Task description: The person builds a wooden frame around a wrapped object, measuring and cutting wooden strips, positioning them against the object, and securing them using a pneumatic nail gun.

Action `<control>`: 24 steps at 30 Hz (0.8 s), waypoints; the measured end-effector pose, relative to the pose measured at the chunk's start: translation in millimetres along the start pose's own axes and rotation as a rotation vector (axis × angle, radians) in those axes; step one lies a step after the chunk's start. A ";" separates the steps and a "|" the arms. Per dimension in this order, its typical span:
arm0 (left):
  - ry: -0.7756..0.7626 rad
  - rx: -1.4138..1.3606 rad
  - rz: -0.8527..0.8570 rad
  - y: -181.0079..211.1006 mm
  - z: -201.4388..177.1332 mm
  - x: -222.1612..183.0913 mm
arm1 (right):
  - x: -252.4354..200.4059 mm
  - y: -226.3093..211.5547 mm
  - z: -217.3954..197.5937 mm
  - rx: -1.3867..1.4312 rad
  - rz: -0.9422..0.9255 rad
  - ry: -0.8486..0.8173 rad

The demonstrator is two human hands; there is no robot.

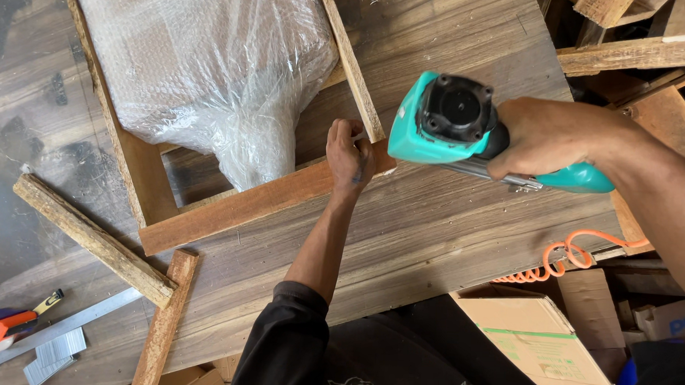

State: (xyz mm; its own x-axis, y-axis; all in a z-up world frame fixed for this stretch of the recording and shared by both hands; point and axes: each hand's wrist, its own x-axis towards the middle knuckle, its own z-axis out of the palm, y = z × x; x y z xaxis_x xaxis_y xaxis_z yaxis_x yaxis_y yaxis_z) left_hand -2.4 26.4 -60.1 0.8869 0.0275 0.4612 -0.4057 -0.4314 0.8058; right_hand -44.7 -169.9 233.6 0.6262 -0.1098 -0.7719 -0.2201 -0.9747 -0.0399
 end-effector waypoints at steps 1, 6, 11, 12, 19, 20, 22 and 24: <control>0.000 0.000 0.002 0.3 -0.3 0.9 | 2.2 0.1 2.1 0.001 -0.001 0.001; 0.015 -0.005 -0.023 -1.4 0.8 -0.9 | 11.1 -5.0 11.0 0.013 -0.032 -0.041; 0.006 -0.001 -0.029 0.4 0.3 1.2 | -1.9 -3.1 6.9 -0.005 -0.023 -0.029; -0.002 0.008 -0.039 -0.3 1.0 0.3 | -7.2 -4.9 5.5 -0.016 0.002 -0.040; -0.003 0.013 -0.007 -0.5 1.3 0.4 | -2.9 -3.6 13.9 -0.004 0.016 -0.065; -0.002 0.019 -0.001 -1.2 1.7 1.5 | -1.6 -2.7 14.6 0.001 -0.007 -0.053; 0.004 0.027 0.001 -2.3 2.0 -0.5 | -2.2 -1.0 18.6 0.001 -0.033 -0.043; -0.059 0.058 -0.044 -0.4 2.4 -0.7 | -8.7 1.9 22.5 0.000 -0.012 -0.003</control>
State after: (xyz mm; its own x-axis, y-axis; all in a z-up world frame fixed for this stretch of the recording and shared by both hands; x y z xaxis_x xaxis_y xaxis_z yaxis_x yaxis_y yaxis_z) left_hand -2.4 24.4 -61.6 0.9155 -0.0046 0.4023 -0.3543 -0.4828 0.8008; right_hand -67.4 -166.4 226.0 0.6263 -0.0977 -0.7734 -0.2128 -0.9759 -0.0491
